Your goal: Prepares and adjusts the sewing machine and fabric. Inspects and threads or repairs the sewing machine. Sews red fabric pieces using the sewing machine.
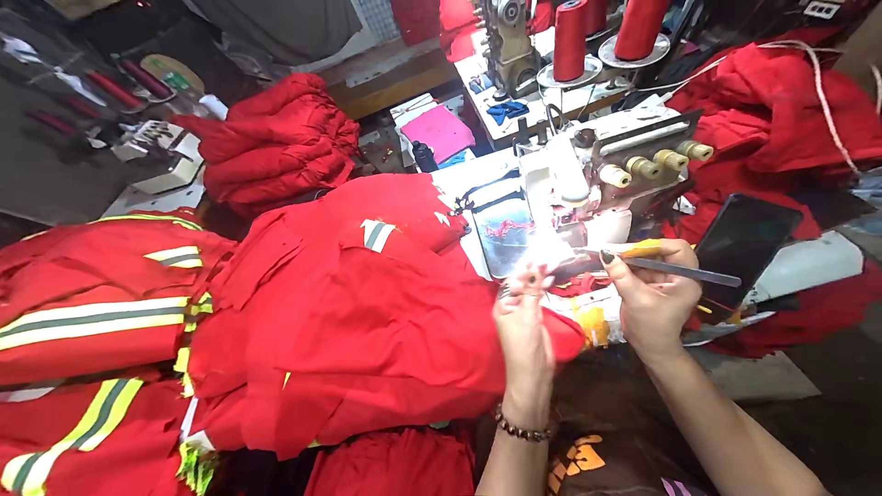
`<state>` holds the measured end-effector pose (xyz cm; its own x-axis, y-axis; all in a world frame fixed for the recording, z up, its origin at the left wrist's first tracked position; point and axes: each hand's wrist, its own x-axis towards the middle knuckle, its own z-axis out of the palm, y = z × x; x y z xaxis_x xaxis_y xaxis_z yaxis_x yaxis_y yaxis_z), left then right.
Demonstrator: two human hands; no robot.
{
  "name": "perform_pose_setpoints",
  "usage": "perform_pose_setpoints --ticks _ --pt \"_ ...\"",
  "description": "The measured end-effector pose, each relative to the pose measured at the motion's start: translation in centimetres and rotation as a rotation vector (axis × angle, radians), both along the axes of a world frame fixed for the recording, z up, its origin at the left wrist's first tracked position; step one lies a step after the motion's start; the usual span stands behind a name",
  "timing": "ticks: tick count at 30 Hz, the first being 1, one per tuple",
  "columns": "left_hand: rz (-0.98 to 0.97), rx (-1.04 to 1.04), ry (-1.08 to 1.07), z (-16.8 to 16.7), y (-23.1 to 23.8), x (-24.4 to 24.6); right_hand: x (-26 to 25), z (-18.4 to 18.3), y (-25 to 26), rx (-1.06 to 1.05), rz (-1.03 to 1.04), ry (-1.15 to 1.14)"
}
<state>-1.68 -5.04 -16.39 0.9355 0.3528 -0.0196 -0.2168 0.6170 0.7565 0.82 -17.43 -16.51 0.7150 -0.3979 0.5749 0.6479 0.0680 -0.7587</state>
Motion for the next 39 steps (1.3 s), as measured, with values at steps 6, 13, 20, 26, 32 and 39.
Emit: perform_pose_setpoints --ticks 6,13,20,26,32,39 --pt "0.518 0.572 -0.171 -0.5 11.0 -0.1 1.6 0.7 1.3 -0.053 -0.034 0.111" --pt "0.563 1.254 0.267 -5.5 22.1 2.0 3.8 -0.2 2.8 -0.175 -0.154 0.114" --pt "0.488 1.486 0.333 -7.6 22.6 2.4 4.0 -0.5 3.4 -0.321 -0.212 0.075" --pt "0.493 1.475 0.302 -7.8 22.6 2.2 3.8 -0.7 3.5 -0.392 -0.269 0.098" --pt "0.489 1.462 0.324 -7.6 22.4 2.1 3.7 -0.7 3.7 -0.409 -0.273 0.114" --pt "0.507 1.473 0.302 -7.8 22.5 2.1 3.8 -0.6 3.8 -0.436 -0.297 0.122"
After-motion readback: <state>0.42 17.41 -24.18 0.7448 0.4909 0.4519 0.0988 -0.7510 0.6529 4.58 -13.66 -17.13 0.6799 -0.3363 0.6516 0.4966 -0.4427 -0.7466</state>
